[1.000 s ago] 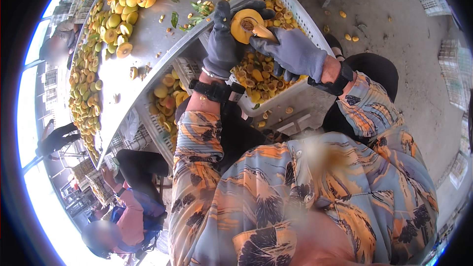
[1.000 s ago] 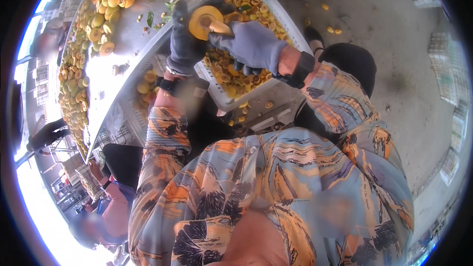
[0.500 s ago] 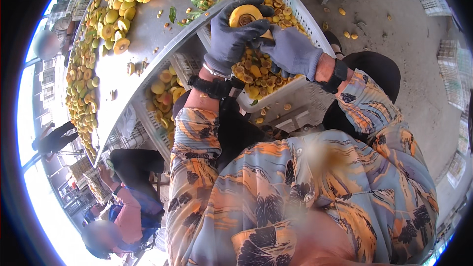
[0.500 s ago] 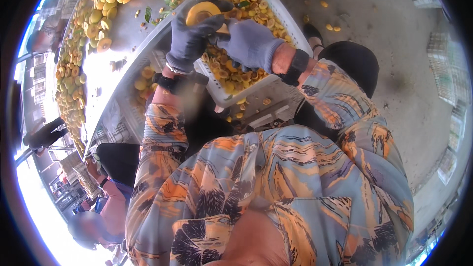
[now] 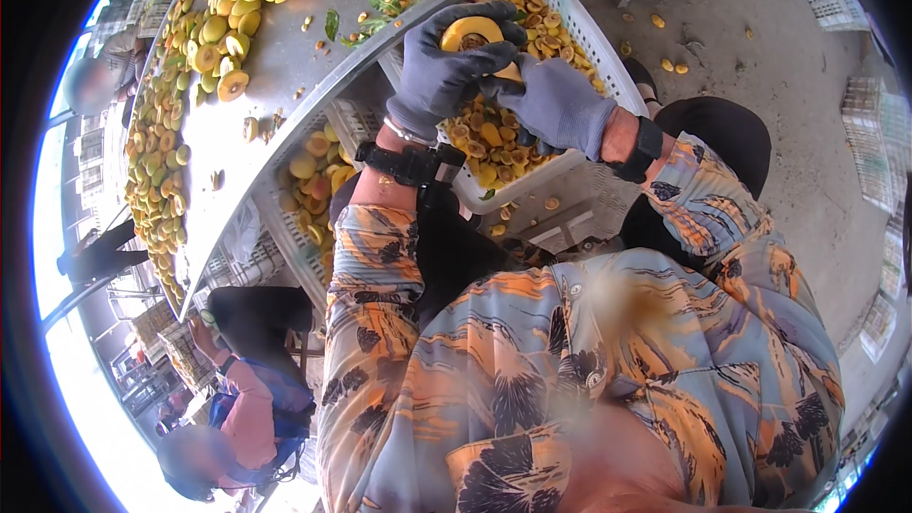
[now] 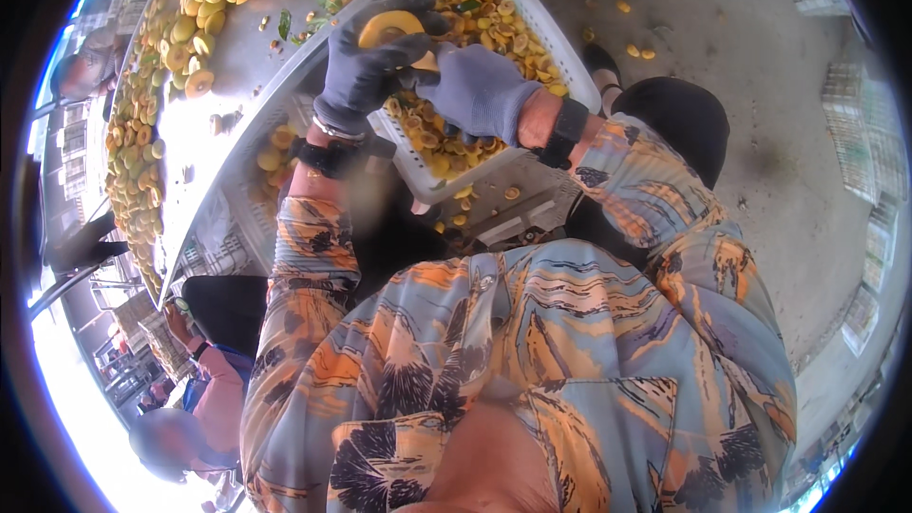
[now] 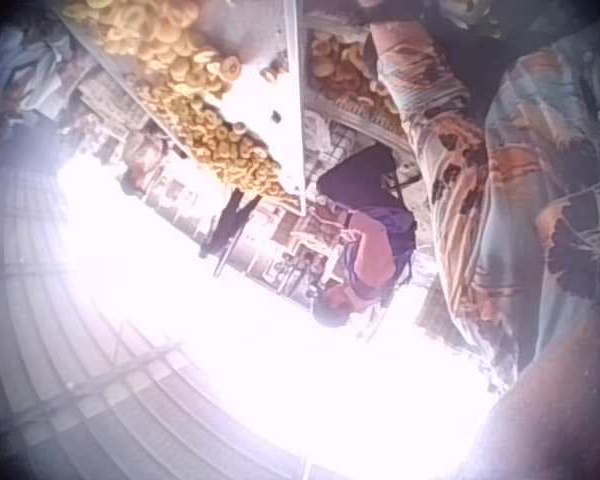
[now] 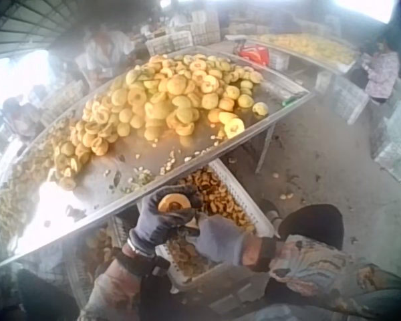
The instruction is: Slicing fruit in half and removing pits at a processing table.
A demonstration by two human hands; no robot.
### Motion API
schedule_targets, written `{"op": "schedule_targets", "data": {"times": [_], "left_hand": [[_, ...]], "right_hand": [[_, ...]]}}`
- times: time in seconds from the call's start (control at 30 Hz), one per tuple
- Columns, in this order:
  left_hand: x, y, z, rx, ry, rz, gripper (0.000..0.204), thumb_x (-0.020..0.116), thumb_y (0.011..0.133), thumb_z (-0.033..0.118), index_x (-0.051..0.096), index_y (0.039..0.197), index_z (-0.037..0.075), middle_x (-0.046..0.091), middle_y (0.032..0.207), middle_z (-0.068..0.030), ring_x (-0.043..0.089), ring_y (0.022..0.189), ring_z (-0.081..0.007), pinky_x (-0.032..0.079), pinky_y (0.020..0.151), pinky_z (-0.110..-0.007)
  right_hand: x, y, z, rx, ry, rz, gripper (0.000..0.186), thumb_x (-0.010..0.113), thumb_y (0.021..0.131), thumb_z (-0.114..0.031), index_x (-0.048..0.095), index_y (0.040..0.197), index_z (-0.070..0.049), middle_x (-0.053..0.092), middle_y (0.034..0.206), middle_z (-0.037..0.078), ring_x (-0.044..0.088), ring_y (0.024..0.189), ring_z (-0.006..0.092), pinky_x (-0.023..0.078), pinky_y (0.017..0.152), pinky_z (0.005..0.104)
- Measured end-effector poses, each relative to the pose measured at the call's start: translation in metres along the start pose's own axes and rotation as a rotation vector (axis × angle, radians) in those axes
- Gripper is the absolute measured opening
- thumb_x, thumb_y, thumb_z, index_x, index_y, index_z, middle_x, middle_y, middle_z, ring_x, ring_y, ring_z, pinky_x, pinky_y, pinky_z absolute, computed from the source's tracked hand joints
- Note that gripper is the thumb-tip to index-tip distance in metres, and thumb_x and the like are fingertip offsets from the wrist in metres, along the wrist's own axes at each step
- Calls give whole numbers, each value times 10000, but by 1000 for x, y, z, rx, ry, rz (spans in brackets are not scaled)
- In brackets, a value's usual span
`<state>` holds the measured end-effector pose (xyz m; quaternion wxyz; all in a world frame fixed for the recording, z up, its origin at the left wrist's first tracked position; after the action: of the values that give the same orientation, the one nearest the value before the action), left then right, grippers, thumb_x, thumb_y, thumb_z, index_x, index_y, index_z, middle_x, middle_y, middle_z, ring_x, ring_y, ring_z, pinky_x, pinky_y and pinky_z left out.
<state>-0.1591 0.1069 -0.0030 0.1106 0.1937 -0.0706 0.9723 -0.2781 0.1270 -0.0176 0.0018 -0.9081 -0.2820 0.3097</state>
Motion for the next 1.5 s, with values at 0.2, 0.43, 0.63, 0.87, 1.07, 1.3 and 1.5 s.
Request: {"op": "schedule_targets", "data": {"times": [0.2, 0.43, 0.63, 0.87, 1.07, 1.3, 1.5], "left_hand": [[2, -3, 3, -57, 169, -8, 427, 721, 800, -63, 600, 1210, -63, 684, 1075, -146, 686, 951, -212, 597, 846, -333], [-1, -3, 21, 468, 131, -5, 321, 551, 965, 106, 574, 1235, -67, 672, 1148, -150, 660, 1024, -218, 532, 917, -339], [-19, -4, 6, 521, 262, 330, 402, 545, 997, 322, 668, 1021, -60, 713, 949, -145, 688, 815, -231, 570, 725, -331], [-46, 4, -18, -114, -320, 56, 530, 713, 838, 68, 494, 1309, -37, 671, 1128, -160, 661, 1013, -259, 538, 862, -346], [-6, -1, 12, 316, 38, 20, 598, 472, 975, 472, 560, 1229, -62, 671, 1089, -219, 680, 925, -311, 570, 823, -422], [-38, 23, -35, 26, -122, 75, 624, 468, 943, 508, 576, 1195, -53, 677, 1022, -203, 674, 847, -320, 565, 773, -411], [-30, 26, -36, 56, -306, -40, 418, 519, 946, 306, 616, 1095, -73, 688, 978, -228, 693, 849, -332, 580, 783, -410]], "right_hand": [[8, -2, -1, 25, 180, -134, 445, 591, 951, -349, 569, 1073, 79, 644, 609, 141, 609, 407, 201, 491, 384, 302], [8, -8, -2, 366, 654, -288, 564, 548, 950, -498, 609, 1030, 57, 645, 659, 138, 589, 412, 174, 461, 336, 310], [22, -12, -9, 388, 784, -260, 636, 570, 917, -574, 571, 1035, 51, 572, 597, 118, 510, 328, 151, 425, 266, 291], [37, -13, -21, 415, 802, -497, 573, 588, 916, -540, 612, 1015, 25, 563, 637, 70, 458, 358, 80, 385, 278, 248], [15, -11, -18, 438, 977, -321, 650, 648, 860, -587, 644, 978, 53, 481, 535, 10, 390, 325, 42, 328, 282, 206], [20, -16, -15, 372, 954, -522, 622, 585, 916, -561, 627, 998, 54, 454, 551, -4, 371, 331, 48, 311, 274, 228], [28, -26, -11, 467, 1229, -756, 625, 515, 968, -530, 607, 1026, 85, 329, 485, -65, 292, 298, 34, 251, 246, 227]]}}
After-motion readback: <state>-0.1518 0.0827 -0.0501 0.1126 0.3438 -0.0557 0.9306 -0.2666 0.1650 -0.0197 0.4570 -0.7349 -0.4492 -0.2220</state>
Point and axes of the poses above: each hand's wrist, its own y-axis towards the middle knuckle, its own x-axis out of the palm, z = x × y, the point moved 7 cm from there along y, towards the middle knuckle
